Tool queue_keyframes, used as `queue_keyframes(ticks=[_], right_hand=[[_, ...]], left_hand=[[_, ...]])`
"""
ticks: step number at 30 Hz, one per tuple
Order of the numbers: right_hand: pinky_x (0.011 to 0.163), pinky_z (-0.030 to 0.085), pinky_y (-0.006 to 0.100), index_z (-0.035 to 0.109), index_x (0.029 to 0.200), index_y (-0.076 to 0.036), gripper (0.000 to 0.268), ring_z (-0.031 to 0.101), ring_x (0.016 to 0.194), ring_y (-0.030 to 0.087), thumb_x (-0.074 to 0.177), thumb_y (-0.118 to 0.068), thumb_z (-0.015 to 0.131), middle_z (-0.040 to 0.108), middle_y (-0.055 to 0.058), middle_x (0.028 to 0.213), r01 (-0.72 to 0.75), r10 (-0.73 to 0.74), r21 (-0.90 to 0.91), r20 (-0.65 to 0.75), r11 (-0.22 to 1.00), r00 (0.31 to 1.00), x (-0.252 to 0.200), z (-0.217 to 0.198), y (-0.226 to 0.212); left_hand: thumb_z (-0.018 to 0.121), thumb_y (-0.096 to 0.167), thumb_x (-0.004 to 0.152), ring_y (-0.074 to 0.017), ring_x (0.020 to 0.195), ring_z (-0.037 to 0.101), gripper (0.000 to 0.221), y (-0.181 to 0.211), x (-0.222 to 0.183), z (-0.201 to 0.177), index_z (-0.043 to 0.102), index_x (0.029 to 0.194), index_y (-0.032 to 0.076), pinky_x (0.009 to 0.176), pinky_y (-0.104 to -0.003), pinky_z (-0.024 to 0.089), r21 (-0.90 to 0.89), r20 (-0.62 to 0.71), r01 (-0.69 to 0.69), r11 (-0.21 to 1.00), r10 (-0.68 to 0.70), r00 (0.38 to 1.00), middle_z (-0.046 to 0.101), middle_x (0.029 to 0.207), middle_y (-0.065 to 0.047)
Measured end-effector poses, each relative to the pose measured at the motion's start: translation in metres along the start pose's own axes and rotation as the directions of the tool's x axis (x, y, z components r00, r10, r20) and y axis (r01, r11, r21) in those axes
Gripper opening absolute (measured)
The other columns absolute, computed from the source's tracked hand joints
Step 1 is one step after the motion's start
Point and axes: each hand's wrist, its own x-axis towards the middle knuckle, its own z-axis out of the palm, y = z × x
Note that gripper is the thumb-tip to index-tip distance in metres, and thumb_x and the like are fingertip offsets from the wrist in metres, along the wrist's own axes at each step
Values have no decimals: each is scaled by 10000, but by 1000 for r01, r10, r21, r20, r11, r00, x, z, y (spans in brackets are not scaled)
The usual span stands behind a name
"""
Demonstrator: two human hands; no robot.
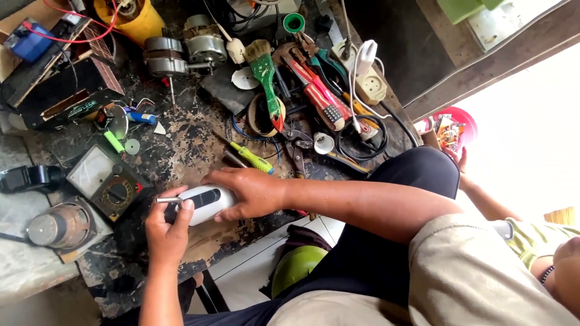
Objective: Disassembling a small electronic device using a screwdriver to access and inspect the internal circuit board.
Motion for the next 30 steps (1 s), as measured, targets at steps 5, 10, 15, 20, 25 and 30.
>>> queue_keyframes(ticks=[5, 10, 15, 20, 25, 30], right_hand=[[800, 579, 550, 509, 1383, -44, 727, 701, 997, 433, 814, -400, 787, 647, 234, 1127, -8, 11, -71, 40, 997, 999, 1, 3, 7], [782, 557, 504, 479, 1391, -112, 731, 694, 1031, 368, 794, -423, 764, 650, 190, 1212, -51, 64, -155, 79, 987, 995, 1, 7, 9], [800, 572, 514, 461, 1392, -90, 737, 697, 1042, 387, 802, -405, 772, 631, 221, 1249, -46, 60, -157, 87, 987, 994, 1, 10, 13], [803, 570, 506, 450, 1413, -101, 753, 696, 1046, 379, 800, -399, 767, 624, 208, 1268, -64, 80, -157, 97, 985, 992, 2, 7, 11], [807, 569, 503, 451, 1411, -95, 752, 698, 1035, 385, 797, -395, 767, 621, 216, 1269, -59, 74, -143, 100, 988, 992, 4, 10, 13], [836, 554, 504, 441, 1433, -78, 777, 674, 1068, 387, 799, -392, 762, 616, 216, 1246, -61, 78, -164, 100, 984, 992, 3, 12, 16]], left_hand=[[648, 334, 961, -330, 1178, 628, 378, 20, 3, -4, 683, 1260, 106, 1011, -435, 457, 39, 47, 76, 996, -78, 996, 688, 1216, -148], [617, 356, 938, -288, 1194, 635, 444, 28, 5, -4, 655, 1274, 68, 997, -410, 476, 39, 71, 127, 991, -129, 989, 693, 1272, -129], [631, 329, 930, -272, 1184, 638, 466, 33, 6, -3, 605, 1325, 85, 991, -399, 484, 10, 65, 150, 989, -150, 987, 684, 1278, -111], [612, 382, 915, -293, 1157, 652, 555, 44, 9, -2, 570, 1378, 79, 939, -415, 513, 26, 63, 167, 986, -169, 984, 675, 1293, -138], [622, 371, 913, -317, 1162, 657, 558, 40, 7, -2, 567, 1385, 79, 931, -421, 525, 34, 35, 157, 987, -158, 987, 664, 1309, -170], [637, 333, 915, -328, 1155, 657, 538, 40, 7, -2, 575, 1382, 73, 935, -427, 522, 75, 12, 126, 989, -127, 992, 668, 1301, -179]])
